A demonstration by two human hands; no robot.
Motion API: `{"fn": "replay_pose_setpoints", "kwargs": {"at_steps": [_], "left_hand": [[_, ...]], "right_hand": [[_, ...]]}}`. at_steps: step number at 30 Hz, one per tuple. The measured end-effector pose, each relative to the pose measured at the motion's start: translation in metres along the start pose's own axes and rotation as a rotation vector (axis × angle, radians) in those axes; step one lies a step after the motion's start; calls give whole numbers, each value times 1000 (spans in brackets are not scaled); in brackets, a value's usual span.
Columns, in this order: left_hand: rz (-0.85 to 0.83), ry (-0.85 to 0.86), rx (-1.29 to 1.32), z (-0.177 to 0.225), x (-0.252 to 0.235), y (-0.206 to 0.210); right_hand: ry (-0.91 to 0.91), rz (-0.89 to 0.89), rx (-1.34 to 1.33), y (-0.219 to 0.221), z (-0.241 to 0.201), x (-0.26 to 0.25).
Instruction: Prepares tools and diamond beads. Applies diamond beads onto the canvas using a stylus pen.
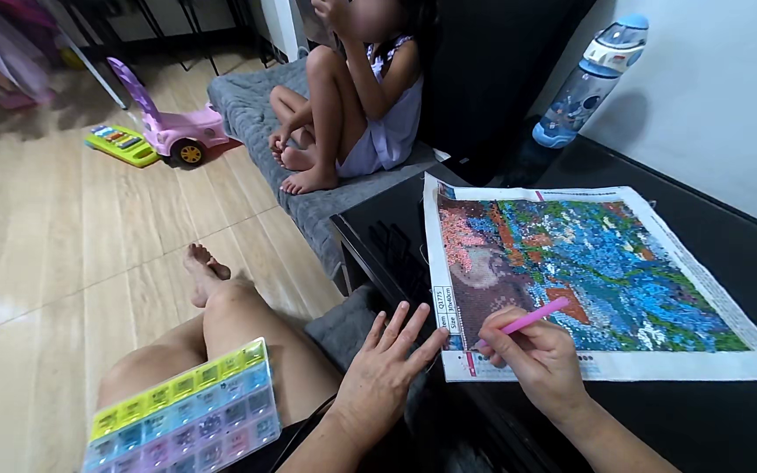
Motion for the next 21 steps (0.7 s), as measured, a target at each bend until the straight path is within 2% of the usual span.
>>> {"fn": "replay_pose_setpoints", "kwargs": {"at_steps": [21], "left_hand": [[15,-4,-4,0,0,1]], "right_hand": [[-20,-9,22,1,2,0]]}}
Point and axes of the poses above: each hand's wrist, its own x-axis away from the middle knuckle, its own y-axis out of the palm, z = x × y, the point moved 3 cm from there along -x, towards the middle knuckle, and after that the axes turned 12 degrees about x, right-handed, at the moved point
